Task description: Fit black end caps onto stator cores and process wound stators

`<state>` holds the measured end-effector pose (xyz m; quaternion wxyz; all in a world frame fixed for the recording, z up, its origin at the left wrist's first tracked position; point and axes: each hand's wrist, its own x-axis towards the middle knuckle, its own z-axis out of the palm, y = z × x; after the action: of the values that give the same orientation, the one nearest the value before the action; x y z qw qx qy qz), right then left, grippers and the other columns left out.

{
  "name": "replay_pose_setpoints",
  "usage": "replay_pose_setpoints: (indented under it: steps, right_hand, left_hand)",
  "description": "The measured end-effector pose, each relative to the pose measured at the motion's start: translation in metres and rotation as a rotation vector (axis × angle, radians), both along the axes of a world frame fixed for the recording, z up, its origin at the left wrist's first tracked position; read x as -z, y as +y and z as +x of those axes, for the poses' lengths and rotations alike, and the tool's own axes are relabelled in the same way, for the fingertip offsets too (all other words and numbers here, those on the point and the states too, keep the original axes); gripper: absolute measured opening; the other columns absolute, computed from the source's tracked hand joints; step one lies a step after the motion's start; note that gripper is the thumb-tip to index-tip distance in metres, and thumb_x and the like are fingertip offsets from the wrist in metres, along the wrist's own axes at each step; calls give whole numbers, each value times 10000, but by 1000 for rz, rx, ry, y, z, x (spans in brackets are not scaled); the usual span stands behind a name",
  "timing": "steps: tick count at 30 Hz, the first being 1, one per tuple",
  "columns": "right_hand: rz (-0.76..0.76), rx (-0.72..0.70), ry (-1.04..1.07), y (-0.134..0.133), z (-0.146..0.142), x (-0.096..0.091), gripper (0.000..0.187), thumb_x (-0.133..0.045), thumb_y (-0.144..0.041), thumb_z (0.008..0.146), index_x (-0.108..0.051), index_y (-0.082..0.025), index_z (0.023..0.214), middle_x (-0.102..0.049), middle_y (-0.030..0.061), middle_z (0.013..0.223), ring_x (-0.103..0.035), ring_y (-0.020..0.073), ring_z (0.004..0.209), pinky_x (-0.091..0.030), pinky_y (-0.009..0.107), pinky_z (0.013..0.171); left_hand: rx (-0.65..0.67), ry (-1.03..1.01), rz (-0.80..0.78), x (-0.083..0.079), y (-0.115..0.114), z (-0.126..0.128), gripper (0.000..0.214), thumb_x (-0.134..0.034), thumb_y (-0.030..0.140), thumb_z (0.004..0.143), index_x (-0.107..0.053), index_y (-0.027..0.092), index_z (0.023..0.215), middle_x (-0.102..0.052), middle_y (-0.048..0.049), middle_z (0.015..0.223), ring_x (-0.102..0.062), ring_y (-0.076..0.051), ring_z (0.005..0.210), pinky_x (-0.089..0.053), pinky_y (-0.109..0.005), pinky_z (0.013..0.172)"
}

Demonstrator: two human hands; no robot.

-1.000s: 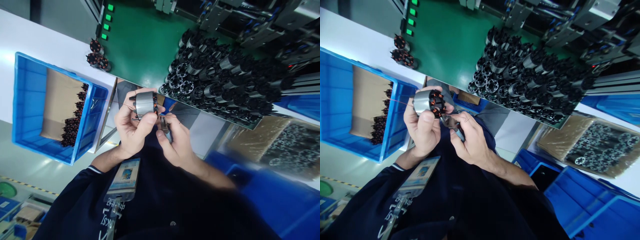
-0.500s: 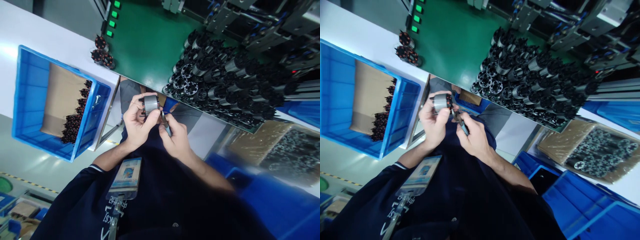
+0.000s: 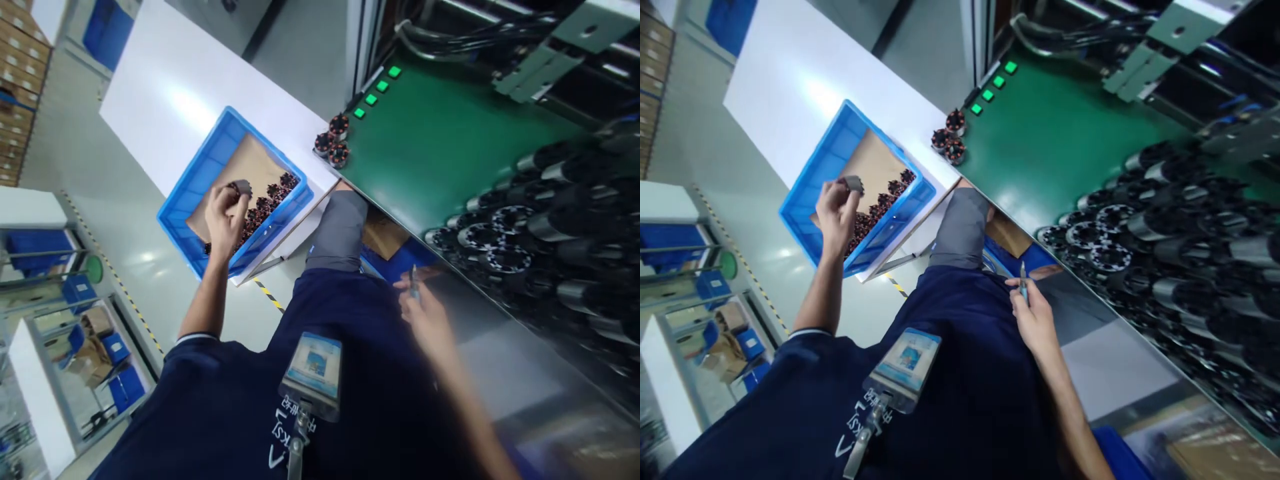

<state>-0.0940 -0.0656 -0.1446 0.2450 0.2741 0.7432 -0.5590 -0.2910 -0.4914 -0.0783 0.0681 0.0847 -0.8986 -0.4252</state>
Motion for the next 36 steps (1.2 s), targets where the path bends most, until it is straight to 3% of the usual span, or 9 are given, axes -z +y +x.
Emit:
replay_pose_setpoints:
  steps: [1,5,10,13,16,21,27,33,36]
  right_hand:
    - [19,-39,-1,0,-4,0,507,-602,-626,886,-718,-220,1167,-592,-8,758,-572,193,660,-504,336,667]
    - [76,-191,19,-3,-16,-6,484,-642,-619,910,-788,-238,1171,-732,53,853,-662,249,751,-527,381,768]
    - [91,-266,28,-5,-14,-13,495,-647,-625,945,-816,-244,1212,-804,77,909,-697,268,756,-546,396,819]
    - [91,-259,36,-7,-8,-11,527,-606,-632,960,-804,-236,1245,-844,107,1013,-748,285,837,-580,410,885]
    - [85,-262,43,-10,-4,-10,517,-593,-622,967,-798,-232,1239,-853,118,1037,-771,290,862,-593,414,902]
    - [77,-275,88,-11,-10,-16,442,-614,-561,1002,-799,-233,1234,-842,94,996,-762,262,860,-592,388,922]
    - [49,-256,161,-12,-8,-32,390,-642,-515,1036,-808,-228,1241,-792,50,884,-716,229,815,-593,357,937]
    - [9,-104,213,-13,15,-29,354,-671,-478,1038,-827,-221,1226,-838,59,962,-738,213,846,-583,323,901]
    - [-39,5,283,-13,20,-28,380,-667,-523,1072,-842,-209,1196,-837,52,966,-727,186,836,-576,295,860]
  left_hand:
    - [40,-60,-265,-2,-22,-16,603,-798,819,1026,-710,222,1048,-746,-95,1357,-696,-244,1275,-570,-426,1185]
    - [121,-290,-486,11,-70,-53,393,-821,580,1052,-787,188,1049,-792,-128,1353,-700,-280,1248,-542,-423,1130]
    - [236,-523,-633,27,-75,-40,569,-614,684,1139,-798,168,986,-855,-157,1256,-722,-284,1212,-533,-343,1007]
    - [273,-559,-679,20,-78,-30,675,-446,705,1196,-796,168,986,-869,-177,1205,-729,-290,1200,-539,-342,1014]
    - [301,-487,-690,8,-73,-36,633,-439,637,1204,-826,156,1064,-859,-210,1295,-737,-337,1242,-560,-419,1107]
    - [435,-163,-585,17,-3,-81,479,-636,537,1147,-788,216,1469,-657,-179,1742,-586,-376,1613,-446,-534,1395]
    - [786,84,-577,58,118,-143,399,-756,524,1095,-831,254,1379,-469,-145,1923,-363,-469,1805,-249,-690,1513]
    - [882,76,-560,68,142,-176,607,-690,803,1060,-825,212,1047,-593,-169,1803,-378,-523,1783,-174,-778,1506]
    - [837,183,-356,58,156,-159,659,-645,891,1046,-759,241,1036,-709,-183,1650,-534,-485,1675,-344,-782,1438]
